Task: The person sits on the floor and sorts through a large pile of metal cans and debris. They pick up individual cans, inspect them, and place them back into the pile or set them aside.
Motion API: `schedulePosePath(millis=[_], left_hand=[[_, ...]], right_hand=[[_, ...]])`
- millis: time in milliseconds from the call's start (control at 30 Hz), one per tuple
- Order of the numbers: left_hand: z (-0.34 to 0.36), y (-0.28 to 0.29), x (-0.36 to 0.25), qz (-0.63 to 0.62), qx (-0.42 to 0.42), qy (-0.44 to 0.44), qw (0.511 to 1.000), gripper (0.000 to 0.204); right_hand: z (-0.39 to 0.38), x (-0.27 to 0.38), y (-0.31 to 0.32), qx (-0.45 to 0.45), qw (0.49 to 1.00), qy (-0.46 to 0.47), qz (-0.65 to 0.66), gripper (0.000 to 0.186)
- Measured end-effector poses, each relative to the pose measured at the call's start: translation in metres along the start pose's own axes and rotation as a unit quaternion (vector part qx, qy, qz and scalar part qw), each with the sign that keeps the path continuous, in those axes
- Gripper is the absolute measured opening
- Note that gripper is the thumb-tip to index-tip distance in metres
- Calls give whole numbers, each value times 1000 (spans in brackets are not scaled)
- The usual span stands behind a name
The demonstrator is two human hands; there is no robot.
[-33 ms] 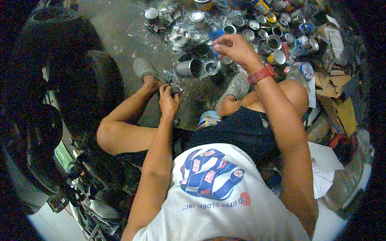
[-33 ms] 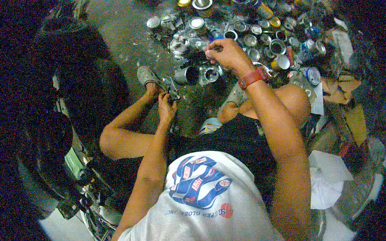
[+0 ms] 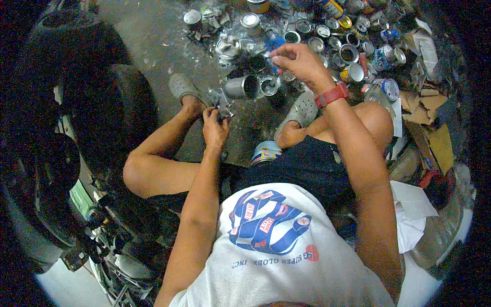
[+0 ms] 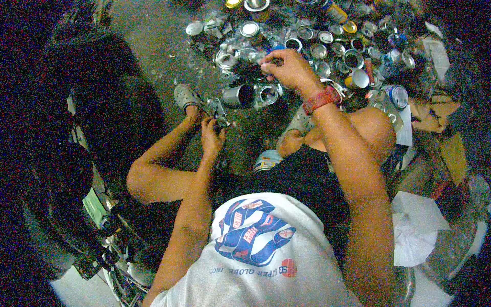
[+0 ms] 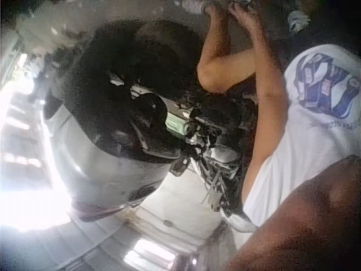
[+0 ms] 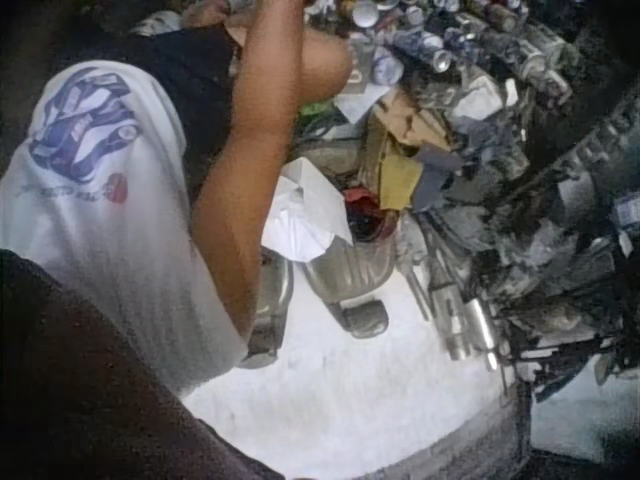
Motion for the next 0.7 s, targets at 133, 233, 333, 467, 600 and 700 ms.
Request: schedulePosePath(millis=[133,233,333,467,600,700], left_hand=[[-2,11,-21,22,26,17,999,40],[14,11,-33,45,57,29,997,40],[18,13,-48,53,90,64,992,40],[20,9,-48,82,78,40,993,41],[26,7,-50,94,68,19,993,40],[27,4,-46,97,58,14,994,39]], right_hand=[[6,-12,-4,-22,998,46,46,26],[8,1,4,-16,998,29,58,27],[22,-13,5,-2,996,51,70,27],[23,-11,3,-3,997,24,71,31],[29,-17,4,-12,998,43,47,33],[29,-13,3,-19,998,45,47,32]])
Point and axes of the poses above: each hand's wrist, its own z-axis towards the middle knuckle, its own y-axis out of the back of the hand, x = y × z, the point moved 3 cm from there along z, towards the middle knuckle, and after that the axes turned 12 degrees about x, right-handed, at the moved point
